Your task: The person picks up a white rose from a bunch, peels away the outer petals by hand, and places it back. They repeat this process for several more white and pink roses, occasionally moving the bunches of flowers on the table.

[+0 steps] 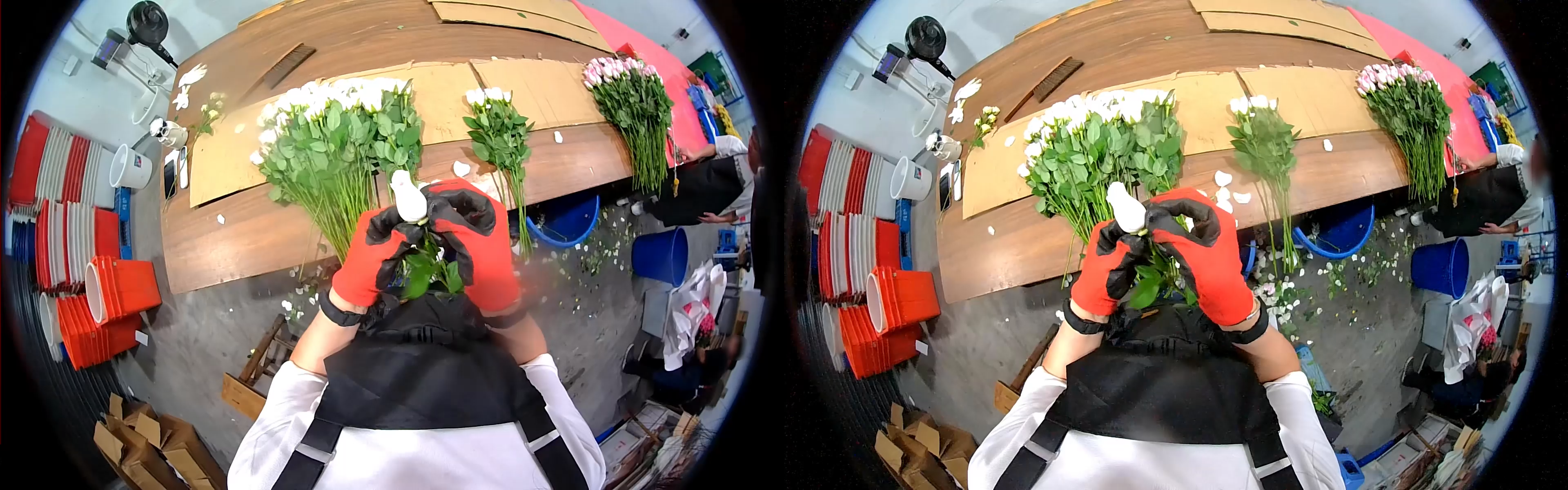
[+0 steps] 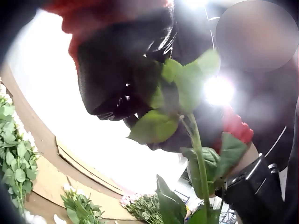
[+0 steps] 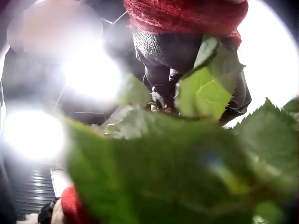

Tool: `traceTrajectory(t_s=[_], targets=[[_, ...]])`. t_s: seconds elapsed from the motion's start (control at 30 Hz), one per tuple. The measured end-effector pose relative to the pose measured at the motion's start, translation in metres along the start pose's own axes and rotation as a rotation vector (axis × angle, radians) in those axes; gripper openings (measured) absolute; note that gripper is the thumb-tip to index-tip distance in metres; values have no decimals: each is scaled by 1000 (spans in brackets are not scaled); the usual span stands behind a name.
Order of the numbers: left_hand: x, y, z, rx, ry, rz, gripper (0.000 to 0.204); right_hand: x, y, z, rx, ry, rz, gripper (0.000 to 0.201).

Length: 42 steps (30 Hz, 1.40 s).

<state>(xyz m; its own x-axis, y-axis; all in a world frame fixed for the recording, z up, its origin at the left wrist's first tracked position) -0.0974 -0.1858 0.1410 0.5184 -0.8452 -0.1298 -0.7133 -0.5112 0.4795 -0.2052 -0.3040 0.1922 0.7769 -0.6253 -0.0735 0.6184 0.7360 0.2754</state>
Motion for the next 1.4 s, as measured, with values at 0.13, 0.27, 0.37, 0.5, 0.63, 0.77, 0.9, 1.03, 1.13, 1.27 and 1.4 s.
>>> traceTrajectory(t_s=[0.13,0.27,0.37,0.5,0.63,0.77,0.9,1.03,1.13,1.27,1.4], targets=[[4,-7,1,-15,-47,61,24,1,7,5,-47,-121,-17,27],[2,0,4,35,-68,64,24,-1,5,1,62,-36,-44,26],[1,2,7,55,-58,64,25,-4,-4,-5,155,-44,-19,23],[0,4,11,10,-50,72,27,-5,-6,-6,185,11,-57,21],[-3,5,13,73,29,72,29,-4,-3,1,176,-7,-52,19],[3,-7,13,93,-81,129,30,-3,-3,3,83,-67,-47,19],[0,-3,20,100,-45,40,30,-2,-11,-12,219,-95,-3,19],[3,2,11,19,-23,150,27,1,-9,-21,581,56,35,14],[-1,14,-8,-200,-56,119,33,10,-26,-37,388,-33,-89,14],[13,-31,-9,-408,31,-5,30,3,-65,-60,-191,103,142,40],[35,-60,-21,-412,116,-263,30,-27,-73,-89,-35,403,507,76]])
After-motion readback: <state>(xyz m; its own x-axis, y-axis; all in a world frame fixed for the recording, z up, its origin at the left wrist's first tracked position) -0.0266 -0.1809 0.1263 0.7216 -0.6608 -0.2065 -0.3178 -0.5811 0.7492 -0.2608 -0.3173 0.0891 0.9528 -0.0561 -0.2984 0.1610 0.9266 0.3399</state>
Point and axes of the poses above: each hand's wrist, its own x-axis towards the middle knuckle, its own y-axis out of the palm, z = x × y, the point moved 1 cm from there along x, towards the middle knuckle, and after that the axes turned 3 degrees about -y, right-handed, at the moved point
